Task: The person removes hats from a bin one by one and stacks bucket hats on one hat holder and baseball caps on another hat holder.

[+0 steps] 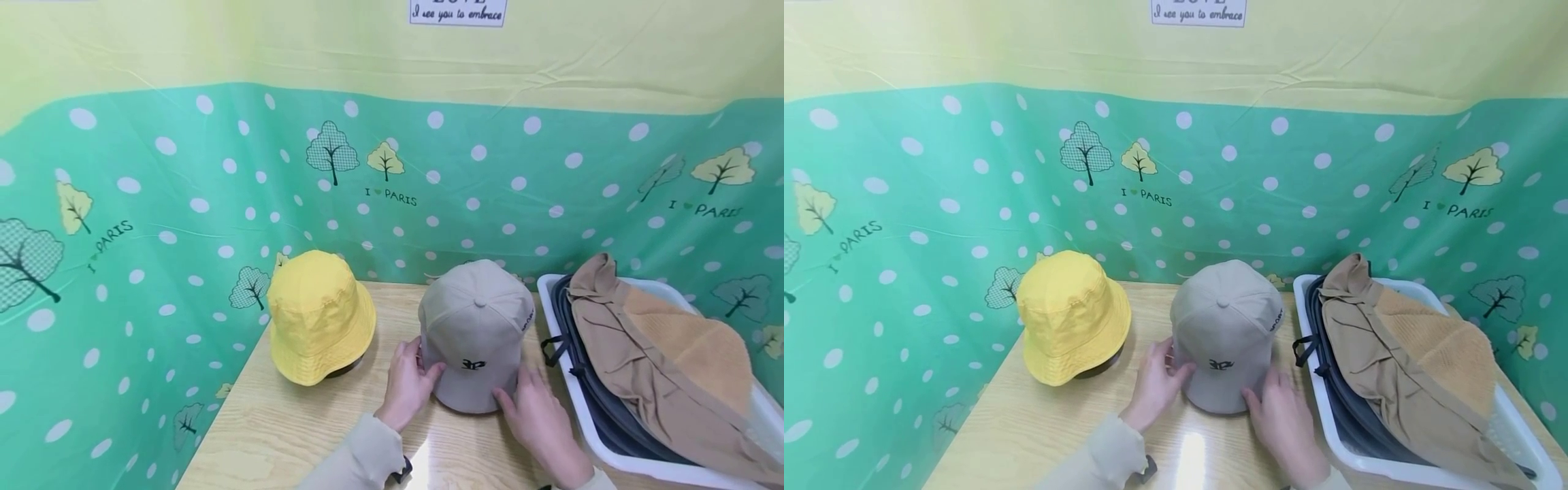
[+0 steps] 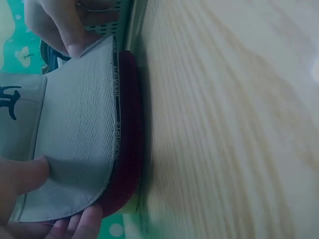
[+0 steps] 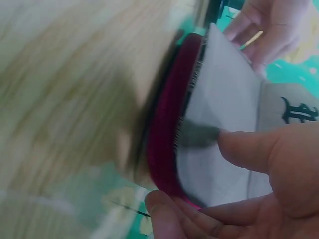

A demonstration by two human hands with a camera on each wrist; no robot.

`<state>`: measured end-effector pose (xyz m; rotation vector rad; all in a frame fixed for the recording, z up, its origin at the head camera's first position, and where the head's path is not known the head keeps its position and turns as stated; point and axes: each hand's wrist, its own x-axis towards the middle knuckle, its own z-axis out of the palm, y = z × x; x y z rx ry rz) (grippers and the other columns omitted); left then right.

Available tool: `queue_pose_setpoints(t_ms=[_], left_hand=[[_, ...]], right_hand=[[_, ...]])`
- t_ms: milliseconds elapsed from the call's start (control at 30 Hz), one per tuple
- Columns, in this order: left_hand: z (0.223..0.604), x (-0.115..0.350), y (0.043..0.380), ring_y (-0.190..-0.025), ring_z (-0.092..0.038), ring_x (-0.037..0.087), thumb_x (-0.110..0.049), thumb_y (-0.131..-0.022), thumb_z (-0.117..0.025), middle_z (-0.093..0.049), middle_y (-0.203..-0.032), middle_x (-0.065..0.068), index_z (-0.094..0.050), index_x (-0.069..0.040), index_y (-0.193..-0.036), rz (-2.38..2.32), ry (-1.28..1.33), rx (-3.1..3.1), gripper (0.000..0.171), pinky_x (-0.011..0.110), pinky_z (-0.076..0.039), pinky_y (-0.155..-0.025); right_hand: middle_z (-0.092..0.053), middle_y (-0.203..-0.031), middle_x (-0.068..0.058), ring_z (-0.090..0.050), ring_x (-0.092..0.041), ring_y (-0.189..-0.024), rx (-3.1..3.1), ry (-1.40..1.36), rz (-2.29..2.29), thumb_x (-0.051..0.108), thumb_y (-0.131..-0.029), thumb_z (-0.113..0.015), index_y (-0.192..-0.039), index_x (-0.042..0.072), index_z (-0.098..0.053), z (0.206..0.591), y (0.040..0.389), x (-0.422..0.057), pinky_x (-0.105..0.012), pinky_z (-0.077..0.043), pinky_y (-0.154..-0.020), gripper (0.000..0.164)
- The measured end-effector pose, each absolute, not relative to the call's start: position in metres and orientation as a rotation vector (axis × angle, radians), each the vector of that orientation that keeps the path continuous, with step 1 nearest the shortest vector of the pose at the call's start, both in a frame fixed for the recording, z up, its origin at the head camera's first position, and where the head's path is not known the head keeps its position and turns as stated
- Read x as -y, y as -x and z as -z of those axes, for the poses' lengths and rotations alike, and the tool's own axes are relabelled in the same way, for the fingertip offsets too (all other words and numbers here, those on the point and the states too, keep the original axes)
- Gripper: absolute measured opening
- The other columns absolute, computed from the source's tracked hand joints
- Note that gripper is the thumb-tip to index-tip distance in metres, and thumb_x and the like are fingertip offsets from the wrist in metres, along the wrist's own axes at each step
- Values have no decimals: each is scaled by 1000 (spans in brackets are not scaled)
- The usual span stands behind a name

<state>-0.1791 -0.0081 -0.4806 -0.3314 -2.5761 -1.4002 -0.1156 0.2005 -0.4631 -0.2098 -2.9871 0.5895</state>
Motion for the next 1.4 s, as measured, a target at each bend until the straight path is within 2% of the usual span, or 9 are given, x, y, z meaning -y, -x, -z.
queue_pose_setpoints(t_ms=[100,233,467,733,867,1033,1167,1267,1400], left_hand=[[483,10,177,-78,-57,14,-15,-79,-78,-50,-96,5,-52,3,-128,1452,371,2553,58,19,-51,-68],[482,15,173,-81,-59,16,-12,-80,-75,-51,-101,6,-49,5,-129,1465,417,2524,58,20,-52,-70],[467,19,162,-81,-58,19,-13,-84,-71,-57,-100,8,-60,-2,-115,1281,556,2348,35,26,-52,-69],[451,18,146,-79,-58,16,-10,-84,-69,-58,-91,5,-64,-1,-103,1260,820,2261,21,23,-52,-66],[445,13,138,-76,-58,13,-8,-83,-69,-59,-87,4,-65,-1,-97,1237,926,2217,16,20,-51,-64],[441,3,127,-76,-58,11,-11,-83,-70,-60,-87,3,-65,-4,-96,1212,1004,2201,15,15,-49,-65],[439,-6,122,-76,-58,9,-12,-83,-70,-60,-88,1,-65,-7,-97,1183,1054,2196,16,11,-47,-67],[436,-13,119,-75,-57,8,-12,-83,-70,-60,-87,0,-64,-9,-98,1192,1074,2197,17,10,-46,-68],[432,-23,118,-74,-55,6,-13,-83,-70,-59,-86,-2,-63,-10,-98,1169,1102,2184,17,7,-43,-69]], right_hand=[[-37,-135,-39,-52,-54,-105,3014,220,-558,35,-90,-64,-136,-12,-37,457,109,-200,-61,-47,-81,71],[-49,-121,-35,-59,-48,-91,3032,199,-515,39,-90,-63,-129,-10,-49,450,98,-199,-56,-51,-71,64],[-58,-105,-18,-62,-32,-75,3028,103,-419,41,-86,-66,-119,-1,-60,436,79,-198,-49,-51,-59,53],[-61,-93,-6,-61,-20,-72,3155,141,-391,59,-82,-64,-110,7,-66,414,64,-202,-42,-51,-59,59],[-62,-90,-4,-60,-17,-70,3129,161,-378,61,-81,-64,-106,8,-67,401,56,-208,-38,-51,-58,59],[-62,-92,-7,-58,-20,-68,3048,153,-318,66,-83,-58,-108,6,-66,386,51,-224,-40,-50,-58,66],[-62,-100,-17,-61,-34,-76,2997,144,-293,71,-85,-47,-113,3,-65,377,51,-241,-50,-50,-61,75],[-62,-107,-21,-62,-42,-83,2950,116,-317,67,-87,-49,-114,3,-64,370,52,-255,-56,-48,-61,70],[-62,-91,-14,-58,-33,-66,2879,75,-310,56,-88,-59,-108,3,-64,362,55,-268,-49,-44,-50,57]])
